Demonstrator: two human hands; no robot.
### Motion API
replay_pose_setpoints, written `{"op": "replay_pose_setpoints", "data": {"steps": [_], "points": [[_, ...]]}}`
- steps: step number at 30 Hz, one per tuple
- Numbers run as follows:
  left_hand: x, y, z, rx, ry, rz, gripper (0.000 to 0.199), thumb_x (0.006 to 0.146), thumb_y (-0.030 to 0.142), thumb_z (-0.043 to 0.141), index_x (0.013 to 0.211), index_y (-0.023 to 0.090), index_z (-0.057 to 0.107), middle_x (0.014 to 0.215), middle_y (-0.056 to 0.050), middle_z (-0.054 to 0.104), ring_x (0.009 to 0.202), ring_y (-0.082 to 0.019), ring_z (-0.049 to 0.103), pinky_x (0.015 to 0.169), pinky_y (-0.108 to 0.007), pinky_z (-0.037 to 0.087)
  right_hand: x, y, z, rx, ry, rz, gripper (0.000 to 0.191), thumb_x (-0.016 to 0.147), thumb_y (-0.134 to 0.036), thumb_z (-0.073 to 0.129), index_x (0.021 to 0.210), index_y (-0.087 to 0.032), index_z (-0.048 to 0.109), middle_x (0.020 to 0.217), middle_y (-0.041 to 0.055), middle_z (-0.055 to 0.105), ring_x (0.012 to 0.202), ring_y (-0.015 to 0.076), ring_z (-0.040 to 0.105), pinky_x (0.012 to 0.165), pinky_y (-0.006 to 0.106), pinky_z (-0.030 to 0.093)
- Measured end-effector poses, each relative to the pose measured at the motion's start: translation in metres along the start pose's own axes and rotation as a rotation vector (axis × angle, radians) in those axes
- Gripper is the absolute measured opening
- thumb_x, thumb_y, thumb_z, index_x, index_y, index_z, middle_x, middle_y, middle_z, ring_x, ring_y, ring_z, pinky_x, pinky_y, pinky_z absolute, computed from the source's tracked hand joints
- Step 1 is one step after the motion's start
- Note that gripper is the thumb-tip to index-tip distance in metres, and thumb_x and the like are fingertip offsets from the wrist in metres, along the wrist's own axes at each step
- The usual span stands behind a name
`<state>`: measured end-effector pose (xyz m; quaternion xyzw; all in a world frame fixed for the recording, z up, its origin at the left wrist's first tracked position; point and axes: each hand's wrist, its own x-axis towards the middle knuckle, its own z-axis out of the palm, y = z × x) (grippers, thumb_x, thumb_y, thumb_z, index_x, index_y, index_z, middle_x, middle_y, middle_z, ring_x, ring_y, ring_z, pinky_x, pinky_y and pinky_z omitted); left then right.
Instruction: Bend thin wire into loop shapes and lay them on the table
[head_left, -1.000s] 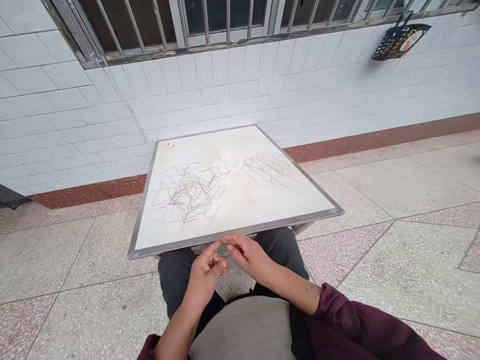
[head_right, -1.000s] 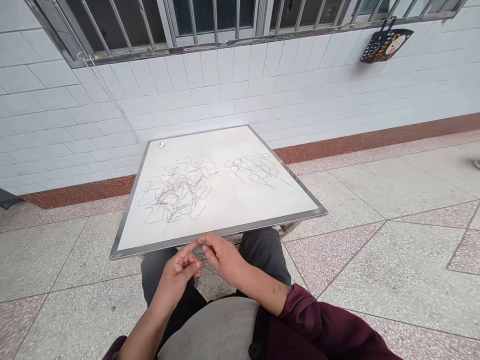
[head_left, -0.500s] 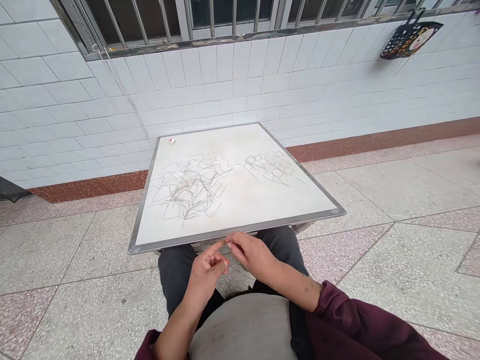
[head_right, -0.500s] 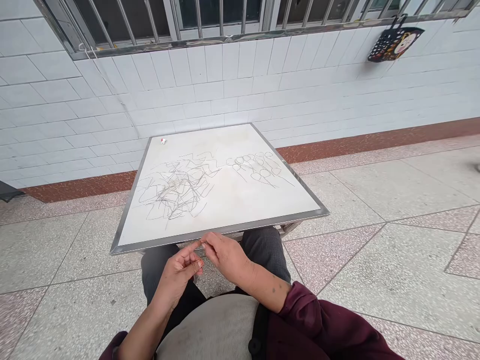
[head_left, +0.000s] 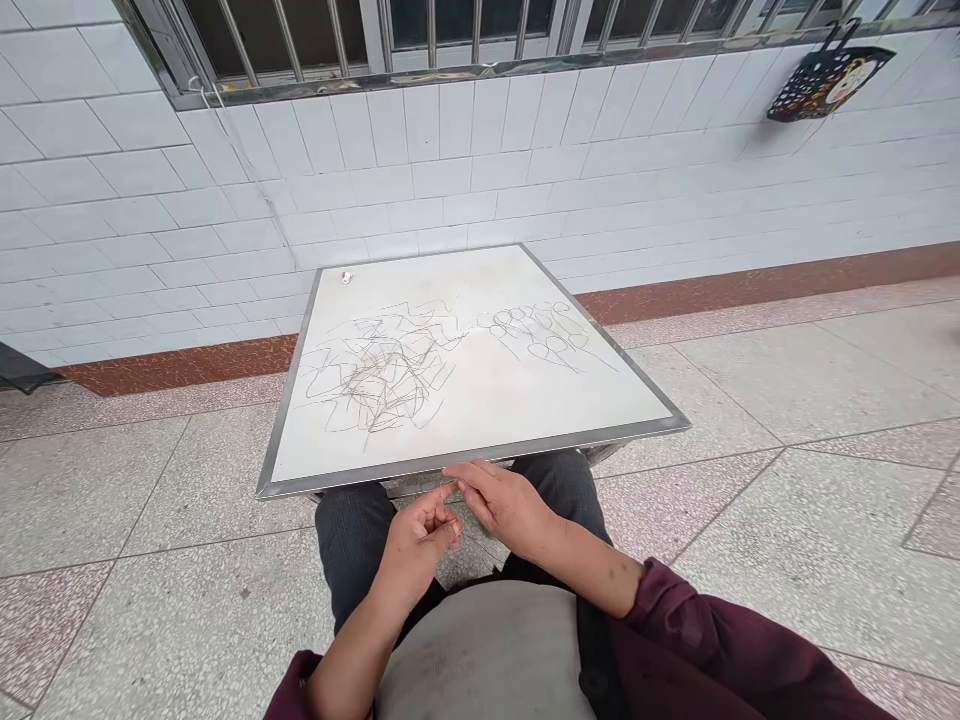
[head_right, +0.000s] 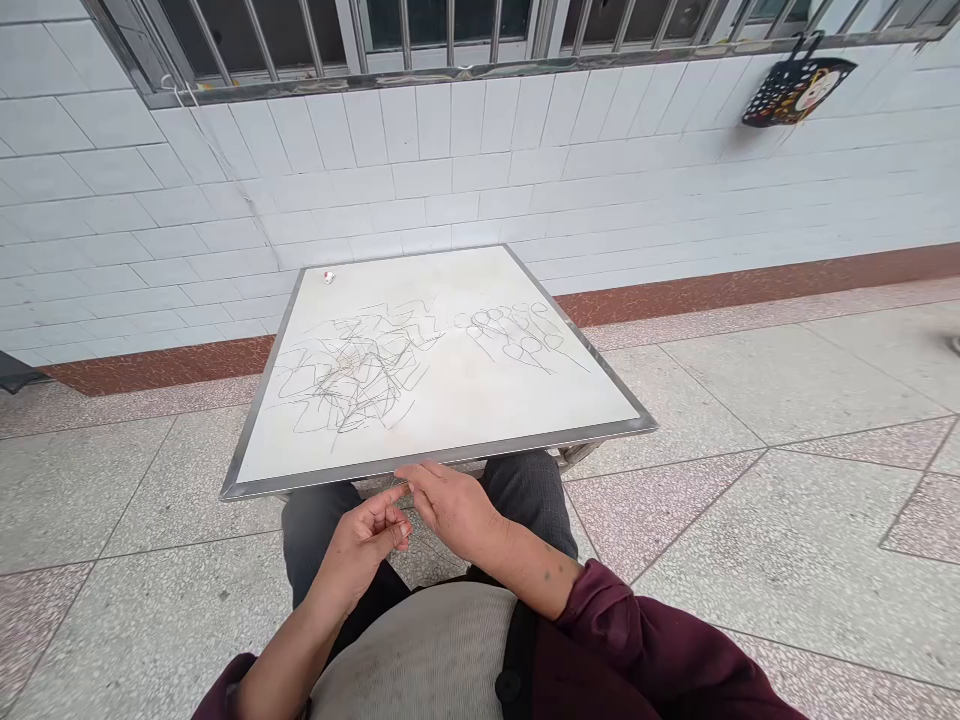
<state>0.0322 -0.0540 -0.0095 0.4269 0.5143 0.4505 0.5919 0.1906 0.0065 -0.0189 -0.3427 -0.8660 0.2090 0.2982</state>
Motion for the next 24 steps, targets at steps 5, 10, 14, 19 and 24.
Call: {"op": "replay_pose_setpoints", "data": {"steps": [5, 10, 14, 19, 24], "points": [[-0.003, -0.001, 0.004, -0.037, -0.005, -0.022, 0.043, 0.072, 0.023, 0.067, 0.114, 0.016, 0.065, 0.064, 0.002, 0.054, 0.061, -0.013, 0.051, 0.065, -0.030, 0.044, 0.000, 0.002, -0.002, 0.002, -0.016, -0.031, 0.032, 0.091, -0.011, 0.034, 0.113, -0.022, 0.054, 0.081, 0.0034, 0.052, 0.061, 0.0136, 0.047, 0.055, 0.024, 0.040], [-0.002, -0.005, 0.006, -0.059, -0.011, -0.019, 0.047, 0.072, 0.024, 0.068, 0.117, 0.016, 0.063, 0.067, 0.001, 0.057, 0.061, -0.013, 0.054, 0.065, -0.030, 0.046, 0.000, 0.001, -0.003, 0.014, -0.016, -0.002, 0.024, 0.093, -0.015, 0.034, 0.105, -0.021, 0.054, 0.082, 0.0037, 0.056, 0.065, 0.0141, 0.051, 0.059, 0.025, 0.042], [-0.002, -0.004, 0.004, -0.051, 0.008, -0.036, 0.051, 0.072, 0.026, 0.070, 0.121, 0.016, 0.059, 0.073, 0.000, 0.061, 0.065, -0.014, 0.058, 0.068, -0.031, 0.049, -0.001, 0.000, -0.002, 0.006, -0.005, 0.051, 0.019, 0.096, -0.023, 0.036, 0.104, -0.021, 0.053, 0.082, 0.0039, 0.062, 0.070, 0.0155, 0.056, 0.063, 0.026, 0.043], [-0.006, 0.004, 0.000, -0.067, -0.045, -0.067, 0.045, 0.080, 0.034, 0.065, 0.121, 0.017, 0.060, 0.080, -0.004, 0.066, 0.073, -0.016, 0.062, 0.074, -0.033, 0.051, -0.001, -0.003, -0.001, 0.045, -0.019, 0.139, 0.020, 0.095, -0.026, 0.036, 0.103, -0.020, 0.054, 0.079, 0.0035, 0.062, 0.066, 0.0152, 0.057, 0.061, 0.026, 0.041], [-0.008, 0.010, -0.003, -0.009, -0.044, -0.076, 0.039, 0.083, 0.037, 0.060, 0.115, 0.016, 0.064, 0.080, -0.006, 0.067, 0.070, -0.016, 0.061, 0.067, -0.030, 0.050, 0.001, -0.006, -0.009, 0.440, -0.114, 0.315, 0.024, 0.095, -0.035, 0.040, 0.108, -0.022, 0.055, 0.072, -0.0011, 0.055, 0.058, 0.0107, 0.050, 0.056, 0.023, 0.039]]}}
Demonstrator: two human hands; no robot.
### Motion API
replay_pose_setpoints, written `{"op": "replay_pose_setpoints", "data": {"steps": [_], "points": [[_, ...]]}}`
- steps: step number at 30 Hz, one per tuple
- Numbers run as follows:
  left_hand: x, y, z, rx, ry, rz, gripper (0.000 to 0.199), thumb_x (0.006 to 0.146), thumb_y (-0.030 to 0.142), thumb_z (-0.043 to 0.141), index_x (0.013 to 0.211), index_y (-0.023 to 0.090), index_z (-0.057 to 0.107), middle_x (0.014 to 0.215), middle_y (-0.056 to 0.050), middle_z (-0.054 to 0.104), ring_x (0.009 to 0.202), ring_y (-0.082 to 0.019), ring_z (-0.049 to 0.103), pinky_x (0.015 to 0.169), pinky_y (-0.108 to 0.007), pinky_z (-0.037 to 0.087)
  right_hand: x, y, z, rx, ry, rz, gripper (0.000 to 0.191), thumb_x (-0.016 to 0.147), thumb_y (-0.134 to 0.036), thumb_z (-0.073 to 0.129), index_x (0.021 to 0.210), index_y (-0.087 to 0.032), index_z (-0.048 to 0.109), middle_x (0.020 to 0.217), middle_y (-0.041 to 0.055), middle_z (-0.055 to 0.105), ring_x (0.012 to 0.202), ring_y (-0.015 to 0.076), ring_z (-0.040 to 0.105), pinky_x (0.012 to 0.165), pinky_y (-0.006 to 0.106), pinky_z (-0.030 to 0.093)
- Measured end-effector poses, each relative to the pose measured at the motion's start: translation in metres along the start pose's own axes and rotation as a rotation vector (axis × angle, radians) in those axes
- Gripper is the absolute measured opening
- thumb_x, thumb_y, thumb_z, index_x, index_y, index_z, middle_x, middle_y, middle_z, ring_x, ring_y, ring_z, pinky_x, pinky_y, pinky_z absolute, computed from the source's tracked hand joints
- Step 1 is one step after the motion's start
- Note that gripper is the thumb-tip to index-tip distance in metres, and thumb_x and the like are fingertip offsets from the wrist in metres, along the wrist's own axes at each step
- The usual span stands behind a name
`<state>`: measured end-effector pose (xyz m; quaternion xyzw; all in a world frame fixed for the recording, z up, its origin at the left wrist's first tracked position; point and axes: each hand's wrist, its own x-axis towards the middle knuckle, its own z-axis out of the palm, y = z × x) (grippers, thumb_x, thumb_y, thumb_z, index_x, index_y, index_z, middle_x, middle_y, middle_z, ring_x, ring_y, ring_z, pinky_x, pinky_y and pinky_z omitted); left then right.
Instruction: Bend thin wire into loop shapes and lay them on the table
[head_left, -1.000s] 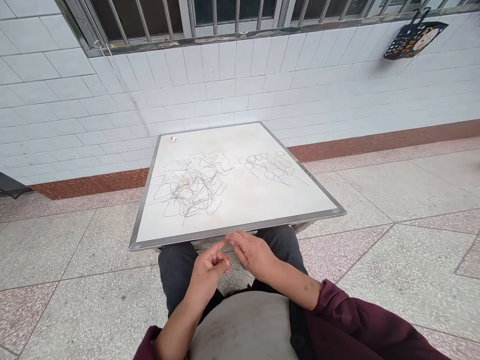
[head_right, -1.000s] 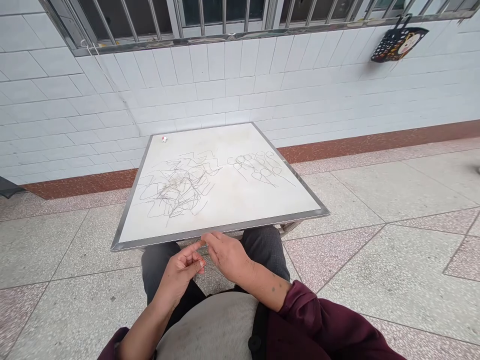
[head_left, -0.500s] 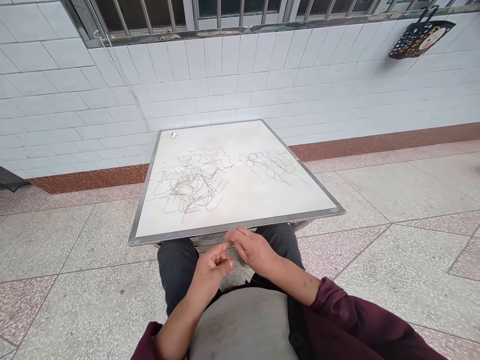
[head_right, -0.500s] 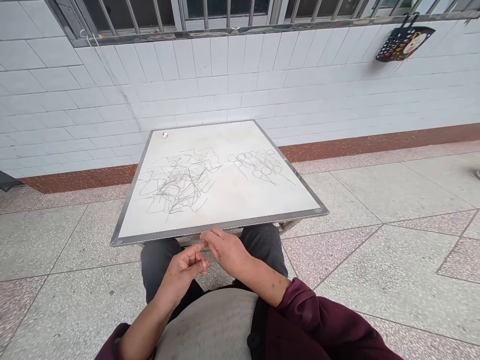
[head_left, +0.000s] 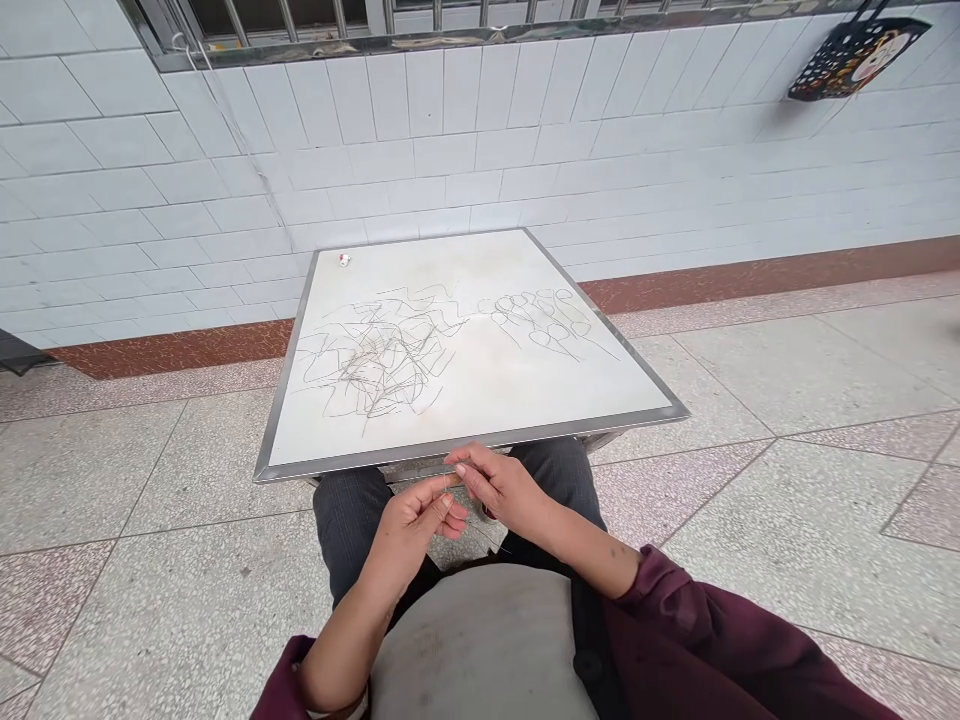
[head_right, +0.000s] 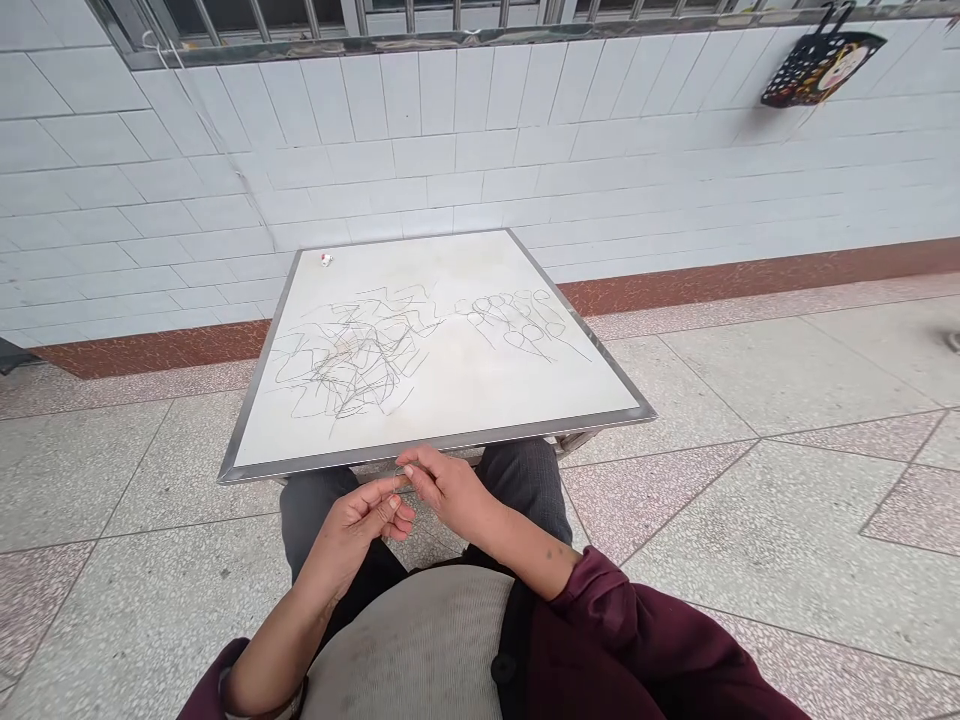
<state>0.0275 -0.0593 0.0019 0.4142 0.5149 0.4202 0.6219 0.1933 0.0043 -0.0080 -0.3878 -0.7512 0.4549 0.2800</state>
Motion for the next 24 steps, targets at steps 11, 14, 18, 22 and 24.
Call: {"op": "replay_pose_setpoints", "data": {"steps": [11, 14, 18, 22, 24], "points": [[0.002, -0.005, -0.004, 0.017, 0.102, 0.084, 0.032, 0.084, 0.034, 0.060, 0.112, 0.019, 0.064, 0.090, -0.005, 0.064, 0.073, -0.014, 0.053, 0.064, -0.025, 0.044, 0.001, 0.003, -0.016, 0.592, -0.239, 0.179, 0.038, 0.088, -0.049, 0.053, 0.106, -0.018, 0.064, 0.074, -0.0010, 0.055, 0.060, 0.0080, 0.052, 0.056, 0.022, 0.046], [0.001, -0.003, -0.005, 0.008, 0.112, 0.104, 0.038, 0.089, 0.037, 0.052, 0.122, 0.019, 0.056, 0.090, -0.006, 0.066, 0.073, -0.014, 0.053, 0.065, -0.025, 0.043, 0.002, 0.001, -0.014, 0.554, -0.220, 0.203, 0.038, 0.087, -0.049, 0.053, 0.105, -0.017, 0.066, 0.066, -0.0021, 0.054, 0.057, 0.0083, 0.052, 0.055, 0.022, 0.047], [-0.002, 0.001, -0.006, 0.048, 0.054, 0.096, 0.044, 0.087, 0.037, 0.057, 0.127, 0.022, 0.051, 0.085, -0.004, 0.068, 0.072, -0.014, 0.053, 0.063, -0.024, 0.039, 0.003, -0.002, -0.012, 0.463, -0.128, 0.234, 0.040, 0.084, -0.051, 0.056, 0.099, -0.016, 0.067, 0.069, -0.0014, 0.056, 0.053, 0.0081, 0.054, 0.050, 0.022, 0.046], [-0.002, 0.003, -0.006, 0.017, 0.031, 0.095, 0.045, 0.081, 0.034, 0.065, 0.123, 0.021, 0.055, 0.080, -0.003, 0.067, 0.070, -0.014, 0.054, 0.061, -0.023, 0.038, 0.003, -0.003, -0.014, 0.373, -0.116, 0.209, 0.041, 0.085, -0.052, 0.052, 0.100, -0.017, 0.067, 0.074, 0.0007, 0.058, 0.055, 0.0101, 0.057, 0.053, 0.024, 0.046], [-0.002, 0.003, -0.006, -0.017, 0.035, 0.096, 0.045, 0.081, 0.033, 0.064, 0.124, 0.020, 0.055, 0.080, -0.003, 0.067, 0.071, -0.014, 0.055, 0.063, -0.023, 0.041, 0.003, -0.003, -0.017, 0.274, -0.104, 0.134, 0.038, 0.087, -0.050, 0.051, 0.097, -0.019, 0.069, 0.079, 0.0026, 0.060, 0.066, 0.0124, 0.059, 0.061, 0.026, 0.047]]}}
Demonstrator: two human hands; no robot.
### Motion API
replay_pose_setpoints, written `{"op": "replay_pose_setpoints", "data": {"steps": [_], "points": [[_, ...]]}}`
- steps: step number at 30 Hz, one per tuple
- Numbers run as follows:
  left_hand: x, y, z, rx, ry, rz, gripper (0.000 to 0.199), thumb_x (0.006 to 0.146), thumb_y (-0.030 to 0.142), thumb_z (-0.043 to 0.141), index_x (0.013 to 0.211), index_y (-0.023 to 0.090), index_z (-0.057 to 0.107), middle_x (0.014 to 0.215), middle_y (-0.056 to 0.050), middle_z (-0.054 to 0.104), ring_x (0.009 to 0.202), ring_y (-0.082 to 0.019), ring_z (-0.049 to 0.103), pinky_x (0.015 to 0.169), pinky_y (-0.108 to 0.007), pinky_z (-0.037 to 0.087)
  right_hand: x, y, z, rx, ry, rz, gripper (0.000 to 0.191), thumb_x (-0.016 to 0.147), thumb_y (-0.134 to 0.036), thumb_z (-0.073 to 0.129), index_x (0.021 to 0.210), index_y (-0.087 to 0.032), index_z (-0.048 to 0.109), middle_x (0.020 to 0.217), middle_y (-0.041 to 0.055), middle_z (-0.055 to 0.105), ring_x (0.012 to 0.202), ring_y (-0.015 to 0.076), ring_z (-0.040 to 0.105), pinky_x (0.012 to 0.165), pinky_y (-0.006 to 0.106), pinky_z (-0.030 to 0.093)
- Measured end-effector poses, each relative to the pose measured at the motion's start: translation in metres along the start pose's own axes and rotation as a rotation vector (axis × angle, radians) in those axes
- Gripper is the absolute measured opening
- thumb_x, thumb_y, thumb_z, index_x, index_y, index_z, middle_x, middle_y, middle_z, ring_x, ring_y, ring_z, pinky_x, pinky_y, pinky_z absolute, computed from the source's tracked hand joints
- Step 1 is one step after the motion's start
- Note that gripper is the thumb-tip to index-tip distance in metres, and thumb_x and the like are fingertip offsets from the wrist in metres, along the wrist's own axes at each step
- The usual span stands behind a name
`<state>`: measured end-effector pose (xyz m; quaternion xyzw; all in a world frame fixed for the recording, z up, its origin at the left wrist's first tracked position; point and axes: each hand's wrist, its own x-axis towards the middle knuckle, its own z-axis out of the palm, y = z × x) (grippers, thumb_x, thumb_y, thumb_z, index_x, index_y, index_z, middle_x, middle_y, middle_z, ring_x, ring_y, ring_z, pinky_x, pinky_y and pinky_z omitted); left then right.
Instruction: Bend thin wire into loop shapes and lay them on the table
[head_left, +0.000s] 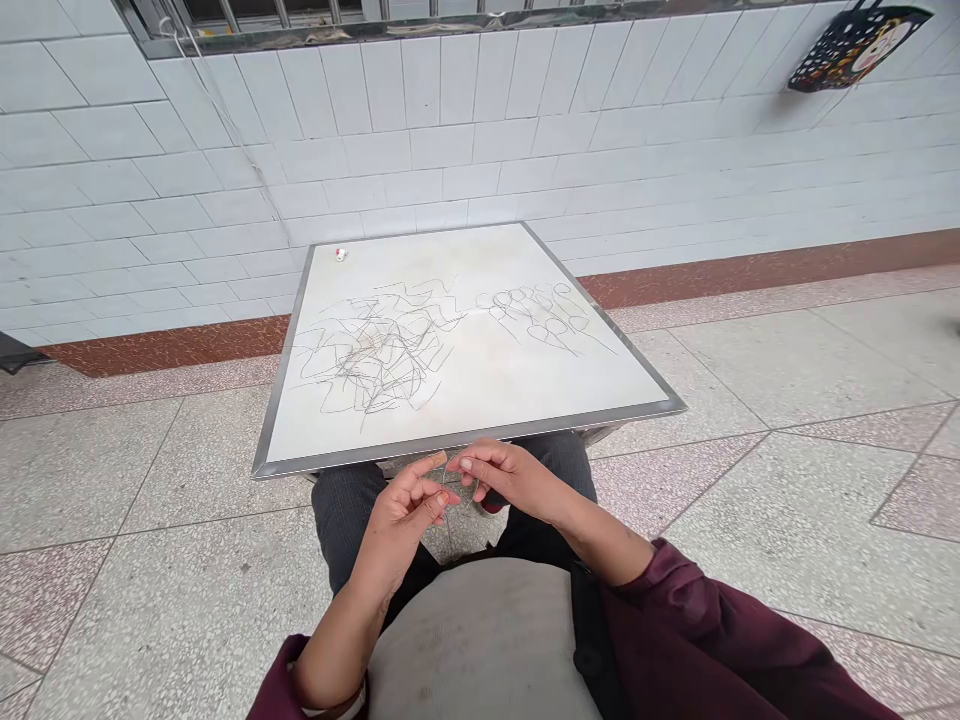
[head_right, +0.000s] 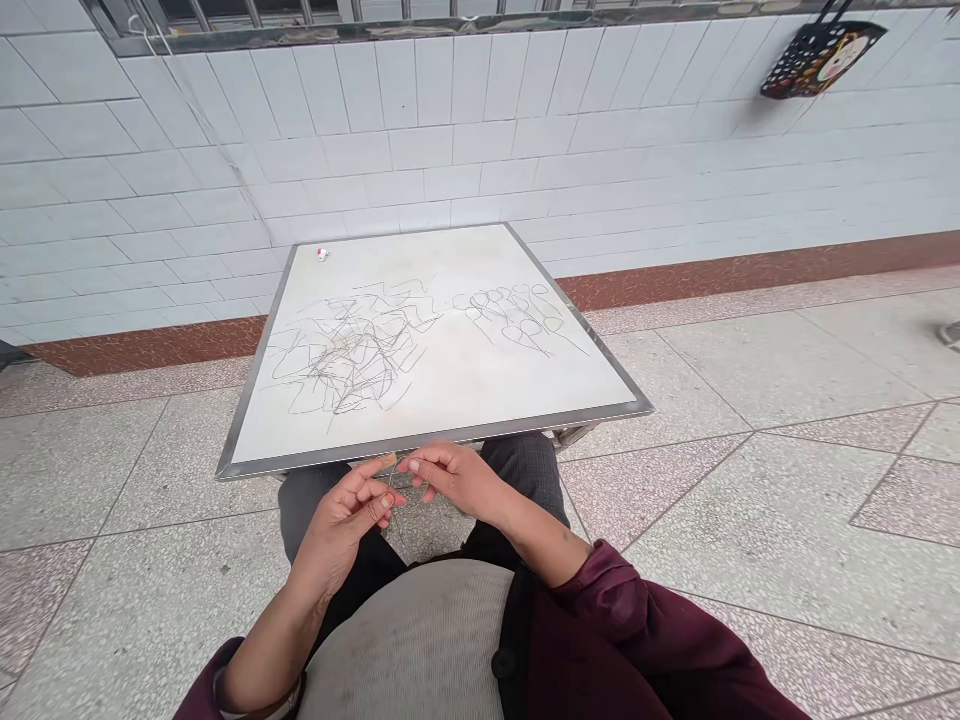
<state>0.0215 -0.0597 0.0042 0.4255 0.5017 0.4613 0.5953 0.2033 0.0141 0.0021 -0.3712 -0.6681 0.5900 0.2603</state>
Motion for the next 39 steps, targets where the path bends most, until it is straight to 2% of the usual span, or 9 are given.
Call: {"op": "replay_pose_setpoints", "data": {"steps": [3, 7, 12, 17, 31, 39], "points": [[0.000, 0.000, -0.001, -0.021, -0.008, -0.002, 0.047, 0.083, 0.034, 0.062, 0.126, 0.019, 0.053, 0.081, -0.004, 0.067, 0.071, -0.014, 0.056, 0.067, -0.026, 0.045, -0.001, -0.001, -0.004, -0.086, 0.021, -0.068, 0.034, 0.087, -0.048, 0.053, 0.093, -0.020, 0.072, 0.081, 0.0030, 0.060, 0.073, 0.0132, 0.056, 0.066, 0.026, 0.045], [-0.001, 0.001, -0.002, -0.002, 0.015, 0.010, 0.047, 0.084, 0.035, 0.061, 0.128, 0.020, 0.052, 0.082, -0.004, 0.068, 0.072, -0.014, 0.057, 0.069, -0.026, 0.046, -0.002, -0.002, -0.003, 0.181, -0.104, 0.075, 0.034, 0.085, -0.048, 0.056, 0.099, -0.019, 0.068, 0.067, -0.0021, 0.054, 0.056, 0.0084, 0.050, 0.053, 0.022, 0.043], [0.000, -0.001, -0.003, 0.037, 0.080, 0.016, 0.046, 0.083, 0.035, 0.062, 0.126, 0.020, 0.053, 0.085, -0.005, 0.070, 0.076, -0.014, 0.058, 0.066, -0.024, 0.046, 0.000, 0.000, 0.003, 0.372, -0.126, 0.140, 0.033, 0.082, -0.043, 0.063, 0.102, -0.018, 0.063, 0.067, -0.0024, 0.060, 0.061, 0.0089, 0.058, 0.059, 0.022, 0.048], [0.001, -0.002, -0.002, 0.003, 0.086, -0.012, 0.050, 0.082, 0.035, 0.063, 0.128, 0.019, 0.052, 0.084, -0.004, 0.070, 0.074, -0.014, 0.061, 0.074, -0.029, 0.049, 0.003, 0.001, 0.006, 0.417, -0.103, 0.161, 0.032, 0.079, -0.042, 0.067, 0.099, -0.017, 0.063, 0.071, -0.0015, 0.063, 0.062, 0.0092, 0.061, 0.063, 0.024, 0.052], [0.002, -0.002, 0.001, -0.020, 0.068, -0.033, 0.044, 0.077, 0.032, 0.068, 0.117, 0.017, 0.058, 0.078, -0.002, 0.068, 0.070, -0.015, 0.062, 0.069, -0.028, 0.049, 0.007, 0.006, 0.013, 0.447, -0.100, 0.181, 0.031, 0.077, -0.041, 0.068, 0.094, -0.016, 0.062, 0.072, 0.0002, 0.067, 0.065, 0.0101, 0.065, 0.063, 0.023, 0.054], [0.004, -0.007, 0.000, -0.020, 0.042, -0.017, 0.048, 0.072, 0.026, 0.073, 0.116, 0.018, 0.059, 0.080, -0.003, 0.068, 0.073, -0.015, 0.062, 0.074, -0.030, 0.049, 0.007, 0.011, 0.014, 0.448, -0.090, 0.188, 0.030, 0.076, -0.041, 0.069, 0.091, -0.016, 0.061, 0.071, -0.0011, 0.066, 0.061, 0.0095, 0.065, 0.061, 0.022, 0.053]]}}
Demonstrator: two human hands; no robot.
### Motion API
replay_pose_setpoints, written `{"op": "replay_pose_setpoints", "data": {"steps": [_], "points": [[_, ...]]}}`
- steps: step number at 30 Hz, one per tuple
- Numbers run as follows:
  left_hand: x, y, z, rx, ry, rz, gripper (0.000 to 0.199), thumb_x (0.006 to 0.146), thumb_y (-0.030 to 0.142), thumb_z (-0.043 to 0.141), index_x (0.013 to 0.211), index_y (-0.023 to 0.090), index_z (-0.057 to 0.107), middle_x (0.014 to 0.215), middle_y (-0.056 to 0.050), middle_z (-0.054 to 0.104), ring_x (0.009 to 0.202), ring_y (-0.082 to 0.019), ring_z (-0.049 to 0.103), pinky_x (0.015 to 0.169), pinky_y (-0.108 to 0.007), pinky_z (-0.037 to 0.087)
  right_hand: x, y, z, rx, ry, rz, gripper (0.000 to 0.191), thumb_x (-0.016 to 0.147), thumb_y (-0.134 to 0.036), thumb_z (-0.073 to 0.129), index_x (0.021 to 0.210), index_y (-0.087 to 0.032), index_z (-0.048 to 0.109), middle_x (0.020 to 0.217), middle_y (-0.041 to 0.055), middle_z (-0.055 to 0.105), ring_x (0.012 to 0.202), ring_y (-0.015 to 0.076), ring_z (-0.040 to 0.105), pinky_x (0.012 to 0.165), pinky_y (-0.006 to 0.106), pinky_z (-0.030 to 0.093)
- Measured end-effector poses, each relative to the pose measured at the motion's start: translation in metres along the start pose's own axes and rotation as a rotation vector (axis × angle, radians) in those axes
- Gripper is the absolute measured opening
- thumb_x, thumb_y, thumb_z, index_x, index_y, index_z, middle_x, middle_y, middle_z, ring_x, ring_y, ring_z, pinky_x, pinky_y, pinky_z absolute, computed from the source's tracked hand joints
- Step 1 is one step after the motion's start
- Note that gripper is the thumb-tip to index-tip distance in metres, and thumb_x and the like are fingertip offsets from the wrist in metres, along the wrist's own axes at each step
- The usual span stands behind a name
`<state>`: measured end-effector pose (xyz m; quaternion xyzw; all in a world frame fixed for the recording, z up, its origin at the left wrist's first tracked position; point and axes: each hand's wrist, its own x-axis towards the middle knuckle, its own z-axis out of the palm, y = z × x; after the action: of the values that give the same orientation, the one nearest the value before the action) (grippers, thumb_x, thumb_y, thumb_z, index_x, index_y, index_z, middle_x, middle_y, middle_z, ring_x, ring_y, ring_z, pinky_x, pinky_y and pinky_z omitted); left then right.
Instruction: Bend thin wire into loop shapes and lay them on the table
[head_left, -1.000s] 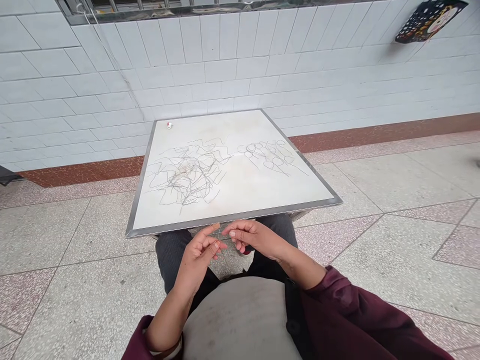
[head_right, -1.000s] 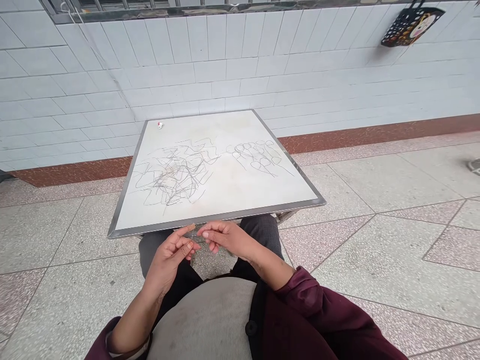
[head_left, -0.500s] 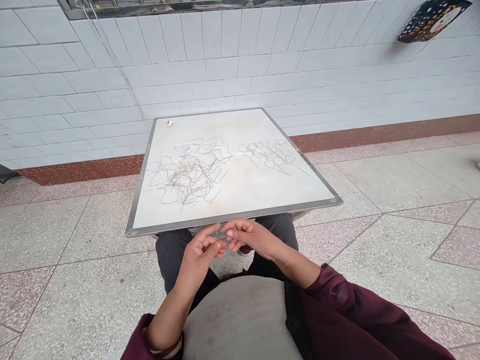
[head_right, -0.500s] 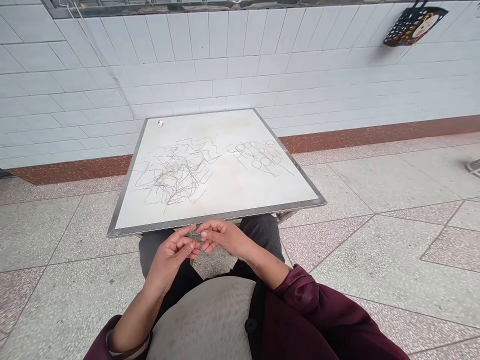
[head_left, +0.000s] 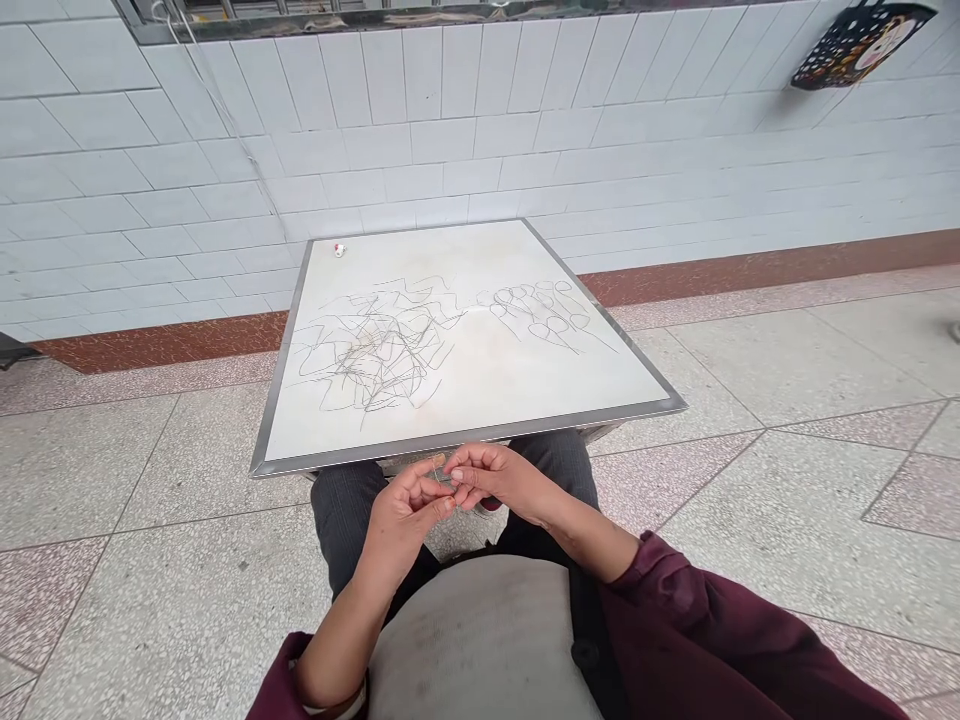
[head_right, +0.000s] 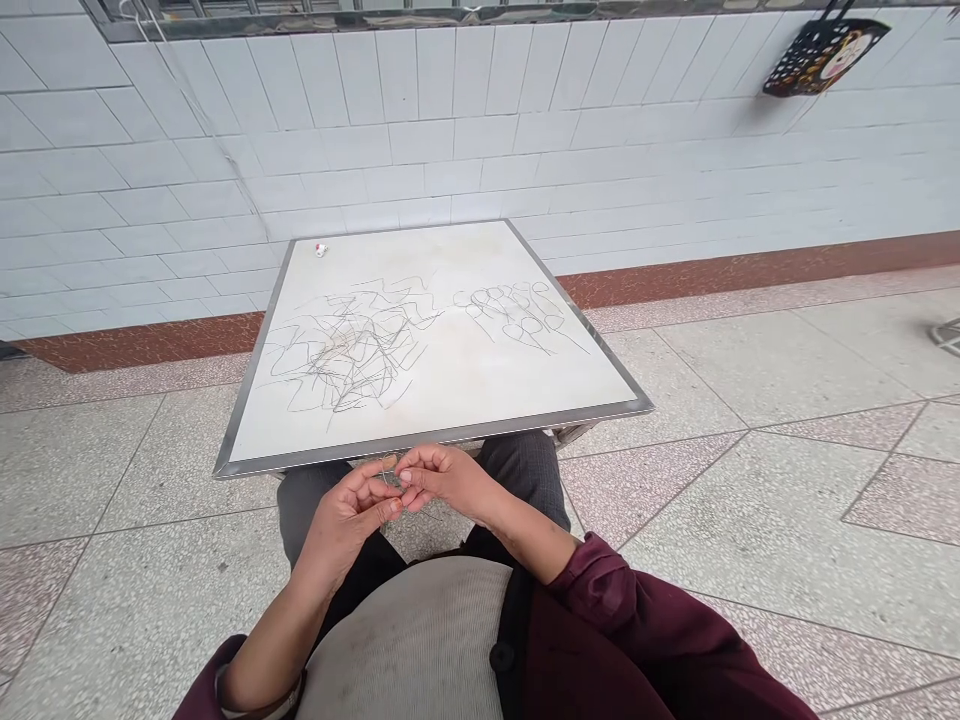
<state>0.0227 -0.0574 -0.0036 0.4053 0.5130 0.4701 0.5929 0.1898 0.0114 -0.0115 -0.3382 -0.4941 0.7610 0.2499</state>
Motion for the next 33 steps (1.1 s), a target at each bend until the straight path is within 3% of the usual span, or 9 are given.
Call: {"op": "replay_pose_setpoints", "data": {"steps": [10, 19, 33], "points": [[0.000, -0.004, 0.003, -0.038, 0.096, 0.009, 0.045, 0.072, 0.029, 0.073, 0.114, 0.018, 0.060, 0.074, -0.001, 0.067, 0.070, -0.015, 0.062, 0.072, -0.031, 0.050, -0.003, -0.006, 0.004, -0.071, 0.061, -0.029, 0.030, 0.074, -0.040, 0.071, 0.088, -0.016, 0.061, 0.057, -0.0041, 0.062, 0.049, 0.0082, 0.059, 0.049, 0.019, 0.047], [-0.001, 0.000, 0.006, -0.054, 0.085, 0.040, 0.045, 0.070, 0.025, 0.074, 0.113, 0.019, 0.062, 0.079, -0.002, 0.068, 0.075, -0.016, 0.063, 0.074, -0.030, 0.049, 0.001, -0.001, 0.010, -0.046, 0.158, -0.050, 0.035, 0.067, -0.045, 0.074, 0.081, -0.015, 0.059, 0.057, -0.0018, 0.065, 0.052, 0.0118, 0.063, 0.048, 0.021, 0.048], [0.003, -0.011, 0.006, -0.090, 0.094, 0.059, 0.038, 0.073, 0.026, 0.072, 0.109, 0.019, 0.063, 0.075, -0.001, 0.067, 0.078, -0.017, 0.065, 0.078, -0.032, 0.049, 0.001, 0.003, 0.014, -0.189, 0.226, -0.092, 0.029, 0.071, -0.044, 0.069, 0.077, -0.017, 0.061, 0.059, -0.0029, 0.061, 0.049, 0.0086, 0.055, 0.042, 0.018, 0.042]]}}
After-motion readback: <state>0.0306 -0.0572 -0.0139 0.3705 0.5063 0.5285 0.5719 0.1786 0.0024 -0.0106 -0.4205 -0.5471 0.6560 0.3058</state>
